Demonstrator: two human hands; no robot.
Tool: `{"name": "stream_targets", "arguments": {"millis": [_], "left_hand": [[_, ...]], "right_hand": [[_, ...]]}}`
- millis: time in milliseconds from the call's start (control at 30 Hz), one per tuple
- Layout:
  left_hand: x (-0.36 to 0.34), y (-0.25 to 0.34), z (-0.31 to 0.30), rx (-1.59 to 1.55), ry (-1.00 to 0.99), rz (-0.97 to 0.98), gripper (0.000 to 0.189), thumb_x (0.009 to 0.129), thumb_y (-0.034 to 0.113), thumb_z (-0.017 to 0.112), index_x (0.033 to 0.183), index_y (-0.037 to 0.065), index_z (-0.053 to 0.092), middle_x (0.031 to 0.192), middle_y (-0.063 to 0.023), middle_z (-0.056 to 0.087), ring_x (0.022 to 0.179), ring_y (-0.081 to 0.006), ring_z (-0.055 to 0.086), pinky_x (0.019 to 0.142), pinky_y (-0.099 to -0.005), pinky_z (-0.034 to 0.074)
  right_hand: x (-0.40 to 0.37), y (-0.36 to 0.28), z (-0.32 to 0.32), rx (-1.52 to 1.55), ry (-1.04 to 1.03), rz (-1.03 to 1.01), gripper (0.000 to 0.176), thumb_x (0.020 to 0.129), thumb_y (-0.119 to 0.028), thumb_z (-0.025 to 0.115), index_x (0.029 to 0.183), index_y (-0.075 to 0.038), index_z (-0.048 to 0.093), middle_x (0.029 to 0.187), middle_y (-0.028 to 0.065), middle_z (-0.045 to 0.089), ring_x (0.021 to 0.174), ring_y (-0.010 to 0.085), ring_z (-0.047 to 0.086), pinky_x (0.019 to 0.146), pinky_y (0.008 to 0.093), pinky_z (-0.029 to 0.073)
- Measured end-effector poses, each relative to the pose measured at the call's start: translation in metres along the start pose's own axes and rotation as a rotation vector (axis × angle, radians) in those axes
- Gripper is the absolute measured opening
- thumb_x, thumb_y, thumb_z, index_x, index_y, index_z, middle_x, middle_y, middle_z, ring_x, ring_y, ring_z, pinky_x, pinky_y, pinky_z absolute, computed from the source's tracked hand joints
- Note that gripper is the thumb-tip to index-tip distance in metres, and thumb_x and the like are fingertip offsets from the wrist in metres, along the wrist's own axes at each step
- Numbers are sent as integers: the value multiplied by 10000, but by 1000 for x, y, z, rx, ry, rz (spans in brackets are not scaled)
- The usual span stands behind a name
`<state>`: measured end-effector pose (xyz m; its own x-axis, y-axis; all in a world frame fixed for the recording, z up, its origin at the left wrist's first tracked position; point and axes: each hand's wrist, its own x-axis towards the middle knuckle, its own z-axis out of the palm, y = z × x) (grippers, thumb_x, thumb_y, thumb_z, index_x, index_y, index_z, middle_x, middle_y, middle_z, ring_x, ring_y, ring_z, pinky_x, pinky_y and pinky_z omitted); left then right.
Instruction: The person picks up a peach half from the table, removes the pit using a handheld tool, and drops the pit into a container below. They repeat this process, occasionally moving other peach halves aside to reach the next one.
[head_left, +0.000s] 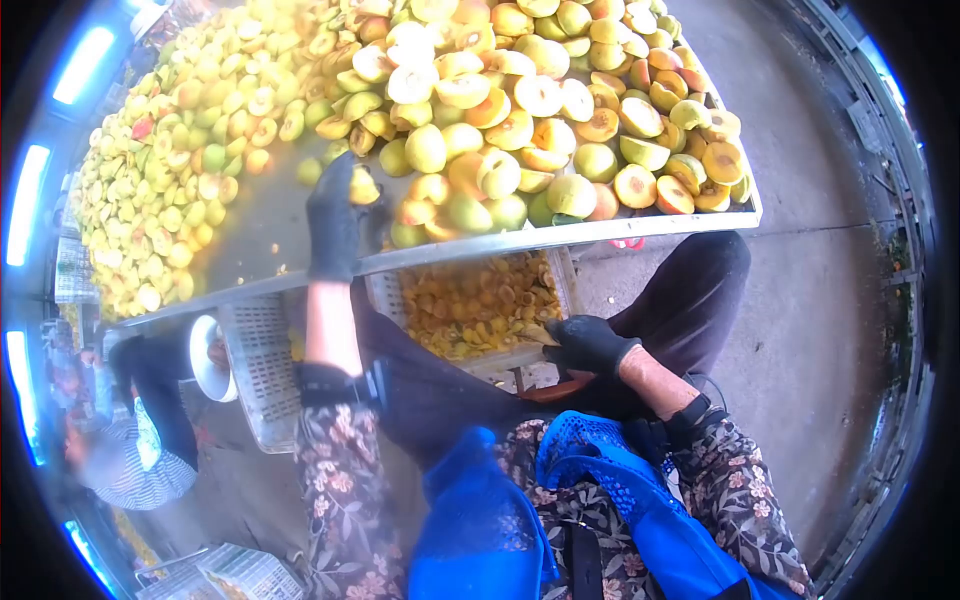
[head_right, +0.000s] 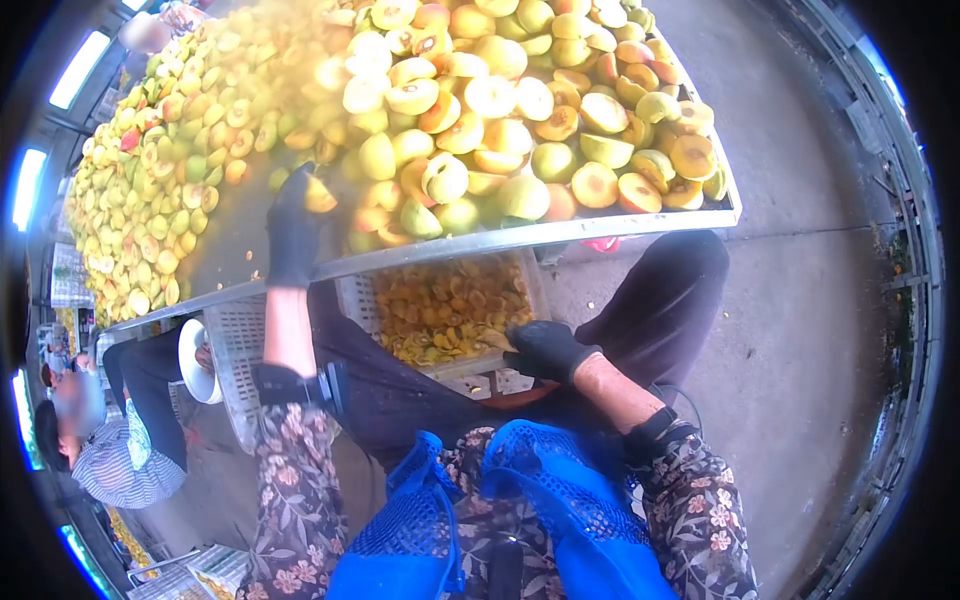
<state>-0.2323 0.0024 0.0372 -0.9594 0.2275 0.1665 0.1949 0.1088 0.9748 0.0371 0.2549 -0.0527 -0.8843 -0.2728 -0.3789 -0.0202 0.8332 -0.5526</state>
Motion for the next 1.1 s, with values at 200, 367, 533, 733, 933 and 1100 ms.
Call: {"name": "stream_targets", "arguments": {"millis": [200,367,533,733,933,1100], "left_hand": [[-95,64,19,370,204,509,592,858,187,670,1343,43,364,1102,-179,601,868,-233,645,689,-344,566],[-133,78,48,391,328,621,654,839,69,681,1349,54,273,1049,-197,619,786,-263,670,667,-373,574],[-156,117,76,240,397,664,481,850,71,660,1246,-24,404,1028,-213,610,825,-262,653,683,-365,562],[-173,140,85,449,399,653,380,850,110,647,1144,-70,485,957,-180,626,796,-232,640,685,-322,544],[-176,141,86,395,413,581,286,884,162,599,1044,-65,529,846,-148,638,735,-196,630,651,-292,525],[-177,125,69,-222,135,414,393,952,316,446,963,-63,549,776,-155,635,657,-217,618,607,-313,527]], "right_hand": [[-5,-56,-46,221,347,-181,255,814,-229,636,969,-49,540,726,205,603,684,401,608,591,474,466],[-18,-124,-88,384,590,-444,224,809,-183,671,930,-42,546,657,188,560,616,394,582,532,443,432],[-28,-156,-92,513,699,-467,211,810,-187,673,913,-37,565,634,181,550,567,379,565,495,425,411],[-41,-171,-82,483,632,-424,368,781,-128,629,1120,-37,518,740,207,591,690,384,602,575,468,464],[-44,-163,-80,538,551,-466,245,809,-143,612,999,-19,520,723,219,580,687,391,598,583,455,462],[-33,-155,-77,959,145,-510,219,853,-197,616,901,12,573,695,103,586,617,196,528,580,373,439]]}}
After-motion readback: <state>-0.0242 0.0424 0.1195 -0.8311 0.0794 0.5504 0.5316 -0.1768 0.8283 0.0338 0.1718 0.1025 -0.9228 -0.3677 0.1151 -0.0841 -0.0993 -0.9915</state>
